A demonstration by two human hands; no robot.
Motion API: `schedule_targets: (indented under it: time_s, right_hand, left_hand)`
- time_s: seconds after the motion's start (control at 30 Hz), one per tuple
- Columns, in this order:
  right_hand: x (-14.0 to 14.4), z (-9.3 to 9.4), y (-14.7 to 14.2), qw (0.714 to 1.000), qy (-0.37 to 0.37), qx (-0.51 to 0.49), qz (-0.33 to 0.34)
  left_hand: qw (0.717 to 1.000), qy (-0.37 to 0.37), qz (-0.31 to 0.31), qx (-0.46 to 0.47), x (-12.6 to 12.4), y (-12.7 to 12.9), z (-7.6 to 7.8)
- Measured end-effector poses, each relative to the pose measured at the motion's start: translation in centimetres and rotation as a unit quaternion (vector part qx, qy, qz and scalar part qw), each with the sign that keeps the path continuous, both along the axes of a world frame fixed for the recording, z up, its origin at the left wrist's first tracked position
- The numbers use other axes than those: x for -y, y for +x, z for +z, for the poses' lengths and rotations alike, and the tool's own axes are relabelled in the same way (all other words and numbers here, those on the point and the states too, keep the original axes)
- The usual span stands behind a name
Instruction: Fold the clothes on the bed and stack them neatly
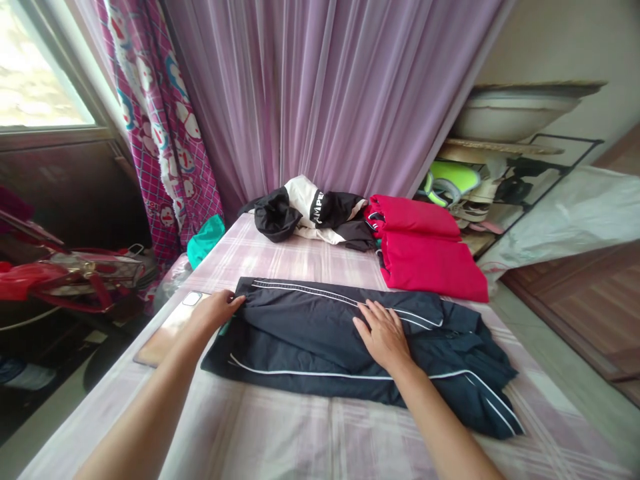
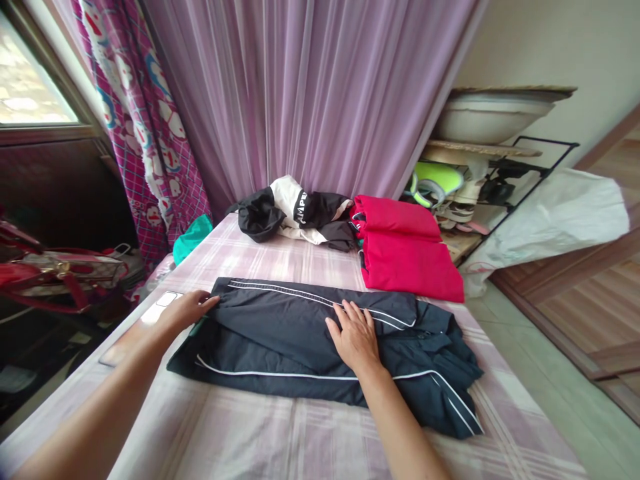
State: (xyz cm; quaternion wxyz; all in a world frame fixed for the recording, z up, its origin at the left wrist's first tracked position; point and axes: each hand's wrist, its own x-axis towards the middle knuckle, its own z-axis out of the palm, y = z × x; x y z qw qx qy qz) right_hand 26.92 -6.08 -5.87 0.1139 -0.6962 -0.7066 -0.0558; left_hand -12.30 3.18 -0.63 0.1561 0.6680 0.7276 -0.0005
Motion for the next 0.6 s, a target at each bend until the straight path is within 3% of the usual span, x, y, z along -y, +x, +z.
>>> schedule_targets:
  time_s: [0.2, 0.6]
  right_hand:
    - [0.3, -0.2, 0.1, 0.999, 0.035, -0.006, 0.003]
    - [0.4, -0.4, 0.1, 0.999, 0.048, -0.016, 0.011]
  left_hand:
    - [0.997, -0.075, 0.012, 0.029, -1.9, -1.1, -0.1]
    - [0.997, -0.041, 0.048, 0.034, -1.7, -0.5, -0.3]
